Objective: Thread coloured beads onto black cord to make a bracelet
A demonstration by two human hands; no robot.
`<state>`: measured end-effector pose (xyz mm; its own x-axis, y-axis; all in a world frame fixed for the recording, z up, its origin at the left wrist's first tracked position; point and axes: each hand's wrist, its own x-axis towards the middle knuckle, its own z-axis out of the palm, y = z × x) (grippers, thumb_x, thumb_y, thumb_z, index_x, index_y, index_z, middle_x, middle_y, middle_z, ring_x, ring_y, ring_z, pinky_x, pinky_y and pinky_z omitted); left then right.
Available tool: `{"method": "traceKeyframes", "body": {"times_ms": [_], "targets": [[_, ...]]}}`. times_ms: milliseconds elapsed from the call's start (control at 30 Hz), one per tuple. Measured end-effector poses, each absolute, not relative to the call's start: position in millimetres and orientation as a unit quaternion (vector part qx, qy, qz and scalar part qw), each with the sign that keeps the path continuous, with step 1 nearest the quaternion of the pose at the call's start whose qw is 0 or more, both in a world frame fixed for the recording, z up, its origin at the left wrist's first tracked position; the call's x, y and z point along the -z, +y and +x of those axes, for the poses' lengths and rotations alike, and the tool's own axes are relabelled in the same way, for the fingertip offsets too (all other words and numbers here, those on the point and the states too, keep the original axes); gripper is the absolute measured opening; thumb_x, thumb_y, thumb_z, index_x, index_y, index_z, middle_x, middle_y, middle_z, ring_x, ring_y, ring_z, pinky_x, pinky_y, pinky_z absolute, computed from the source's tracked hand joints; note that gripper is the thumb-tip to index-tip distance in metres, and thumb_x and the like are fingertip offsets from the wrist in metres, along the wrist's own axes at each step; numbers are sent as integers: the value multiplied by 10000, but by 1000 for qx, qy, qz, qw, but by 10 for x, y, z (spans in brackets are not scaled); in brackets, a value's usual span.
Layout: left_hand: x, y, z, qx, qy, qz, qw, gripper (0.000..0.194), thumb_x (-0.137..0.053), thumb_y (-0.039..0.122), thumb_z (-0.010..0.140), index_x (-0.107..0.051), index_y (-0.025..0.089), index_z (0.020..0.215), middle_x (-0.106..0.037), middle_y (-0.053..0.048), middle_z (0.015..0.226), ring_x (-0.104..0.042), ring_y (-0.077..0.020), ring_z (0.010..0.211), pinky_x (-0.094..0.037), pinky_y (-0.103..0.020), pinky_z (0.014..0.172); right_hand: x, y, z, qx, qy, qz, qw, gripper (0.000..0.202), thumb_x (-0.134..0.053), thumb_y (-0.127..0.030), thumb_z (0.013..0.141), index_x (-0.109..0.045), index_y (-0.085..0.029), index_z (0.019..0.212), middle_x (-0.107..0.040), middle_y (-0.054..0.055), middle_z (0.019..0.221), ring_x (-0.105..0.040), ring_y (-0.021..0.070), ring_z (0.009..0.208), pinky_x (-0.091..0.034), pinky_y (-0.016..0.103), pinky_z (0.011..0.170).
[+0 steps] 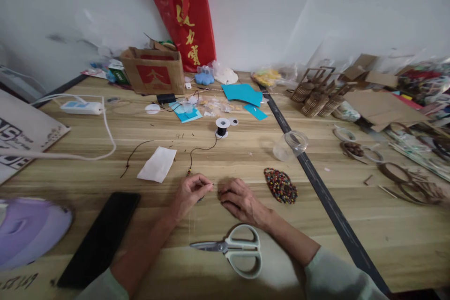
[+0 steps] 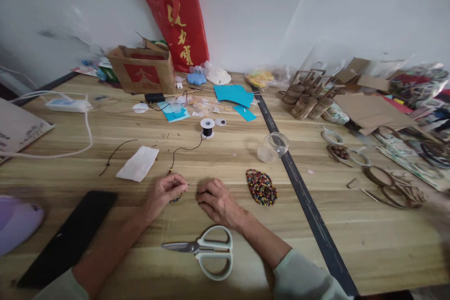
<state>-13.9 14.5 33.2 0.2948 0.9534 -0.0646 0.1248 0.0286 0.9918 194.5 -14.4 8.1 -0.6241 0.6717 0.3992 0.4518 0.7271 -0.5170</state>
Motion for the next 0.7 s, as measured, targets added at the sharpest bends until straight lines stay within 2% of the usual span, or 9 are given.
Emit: {"method": "traceKeyframes", "body": {"times_ms": [233, 400, 700], "targets": [[-296, 139, -116, -352, 434, 622, 548, 156, -642, 282, 708, -605, 136, 666, -600, 1, 606, -510, -104, 572, -401, -197, 538, -65, -133, 1964, -180, -878, -308, 319, 105, -483, -199, 953, -579, -180, 988, -631, 87, 1005, -543, 200, 975, -444, 378, 878], [-213, 81, -53, -320, 422, 695, 486, 116, -596, 221, 726, -609, 144, 640, -598, -5, 604, -518, -117, 585, -403, -209, 558, -18, -125, 1972, -170, -860, -315, 364, 98, -471, -210, 954, -565, -186, 949, -642, 64, 820, -552, 177, 798, -456, 335, 767], [-216, 13, -23, -299, 416, 755, 410, 99, -574, 126, 731, -623, 162, 653, -566, 10, 613, -487, -107, 566, -396, -203, 549, -26, -118, 1963, -211, -841, -315, 387, 94, -519, -249, 942, -590, -187, 945, -666, 64, 826, -581, 173, 797, -460, 315, 757]]}}
